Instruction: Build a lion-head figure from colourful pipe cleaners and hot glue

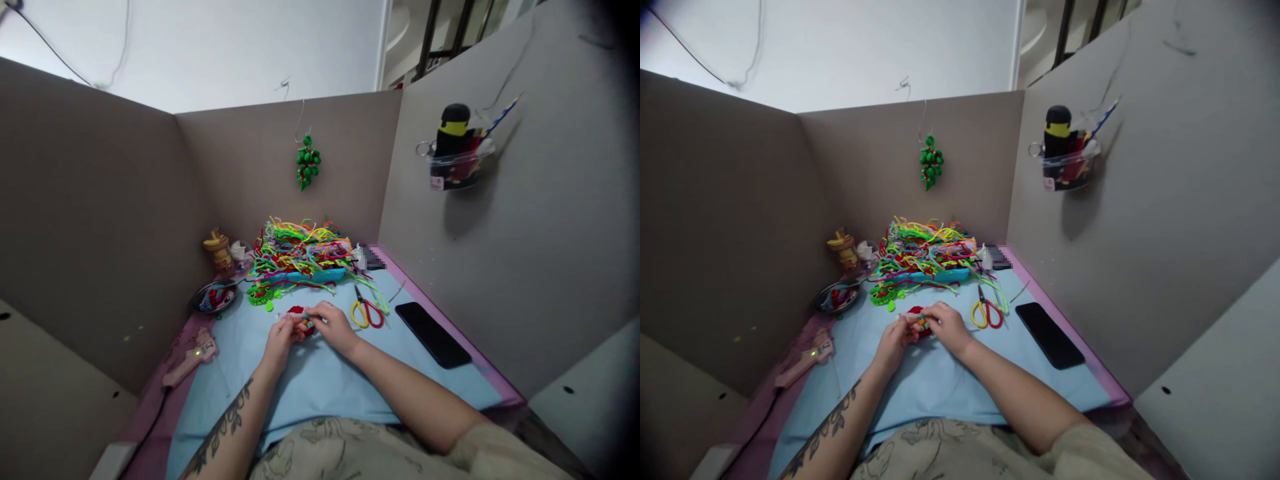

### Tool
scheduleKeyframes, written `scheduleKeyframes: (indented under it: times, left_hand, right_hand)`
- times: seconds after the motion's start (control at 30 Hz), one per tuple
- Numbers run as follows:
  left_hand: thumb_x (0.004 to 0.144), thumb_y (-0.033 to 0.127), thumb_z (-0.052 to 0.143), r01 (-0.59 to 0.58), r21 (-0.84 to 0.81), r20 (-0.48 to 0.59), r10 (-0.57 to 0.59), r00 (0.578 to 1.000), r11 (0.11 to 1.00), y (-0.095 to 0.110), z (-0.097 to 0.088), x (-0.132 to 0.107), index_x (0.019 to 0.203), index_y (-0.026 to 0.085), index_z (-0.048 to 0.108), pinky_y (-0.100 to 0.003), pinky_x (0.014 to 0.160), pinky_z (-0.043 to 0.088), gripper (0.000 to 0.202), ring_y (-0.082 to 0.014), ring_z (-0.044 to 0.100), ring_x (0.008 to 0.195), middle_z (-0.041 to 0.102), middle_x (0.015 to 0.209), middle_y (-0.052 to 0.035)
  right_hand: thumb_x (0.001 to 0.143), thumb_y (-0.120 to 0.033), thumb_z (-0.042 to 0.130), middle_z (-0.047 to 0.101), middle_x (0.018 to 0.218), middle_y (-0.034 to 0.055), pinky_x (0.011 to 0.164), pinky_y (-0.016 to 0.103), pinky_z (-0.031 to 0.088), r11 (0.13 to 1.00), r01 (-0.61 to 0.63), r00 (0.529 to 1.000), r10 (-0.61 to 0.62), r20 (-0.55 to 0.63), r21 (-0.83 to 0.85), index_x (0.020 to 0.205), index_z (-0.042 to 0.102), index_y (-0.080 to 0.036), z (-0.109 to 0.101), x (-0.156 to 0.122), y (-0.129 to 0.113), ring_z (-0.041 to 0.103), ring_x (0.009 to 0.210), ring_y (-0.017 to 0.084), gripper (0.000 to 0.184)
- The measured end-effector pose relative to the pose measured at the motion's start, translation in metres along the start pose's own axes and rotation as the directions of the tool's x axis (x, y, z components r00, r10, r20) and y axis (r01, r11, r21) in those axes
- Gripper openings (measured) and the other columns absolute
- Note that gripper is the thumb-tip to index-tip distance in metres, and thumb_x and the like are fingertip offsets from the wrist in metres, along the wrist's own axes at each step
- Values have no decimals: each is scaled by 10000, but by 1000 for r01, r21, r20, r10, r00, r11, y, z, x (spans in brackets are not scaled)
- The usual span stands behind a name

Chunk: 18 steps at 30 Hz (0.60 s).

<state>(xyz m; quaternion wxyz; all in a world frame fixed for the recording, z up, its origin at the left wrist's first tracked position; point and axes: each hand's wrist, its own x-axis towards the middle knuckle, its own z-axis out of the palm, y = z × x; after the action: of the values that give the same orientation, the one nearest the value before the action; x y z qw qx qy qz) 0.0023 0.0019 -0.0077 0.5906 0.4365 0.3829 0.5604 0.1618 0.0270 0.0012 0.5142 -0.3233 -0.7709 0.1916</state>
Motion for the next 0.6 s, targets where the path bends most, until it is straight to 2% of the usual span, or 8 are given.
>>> scheduleKeyframes:
  times: [0.2, 0.4, 0.6]
  left_hand:
    - [735, 576, 570, 99, -158, 61, -91, 994, 983, 4, 1, -1, 869, 85, 687, -227, 538, 404, 523, -104, 530, 560, 632, 703, -59]
    - [784, 524, 550, 248, -352, 222, -177, 959, 902, 10, 0, -2, 888, 84, 681, -234, 578, 436, 471, -114, 556, 615, 646, 762, -73]
    - [837, 476, 500, 325, -511, 299, -190, 935, 796, 15, -2, -6, 922, 96, 669, -251, 641, 463, 424, -124, 581, 663, 661, 813, -70]
  right_hand:
    - [834, -121, 519, 588, 789, 32, 673, 266, 451, 985, 36, 999, -37, -3, -167, 904, 664, -208, 3, -3, 2, 555, 738, 151, 183]
    - [840, -125, 512, 609, 794, 54, 689, 301, 424, 909, 157, 983, -182, -30, -387, 930, 675, -208, 3, -4, -2, 538, 761, 176, 203]
    - [845, -110, 484, 639, 855, 68, 687, 322, 437, 875, 236, 956, -286, -59, -423, 1052, 651, -214, 6, -6, -4, 548, 794, 186, 285]
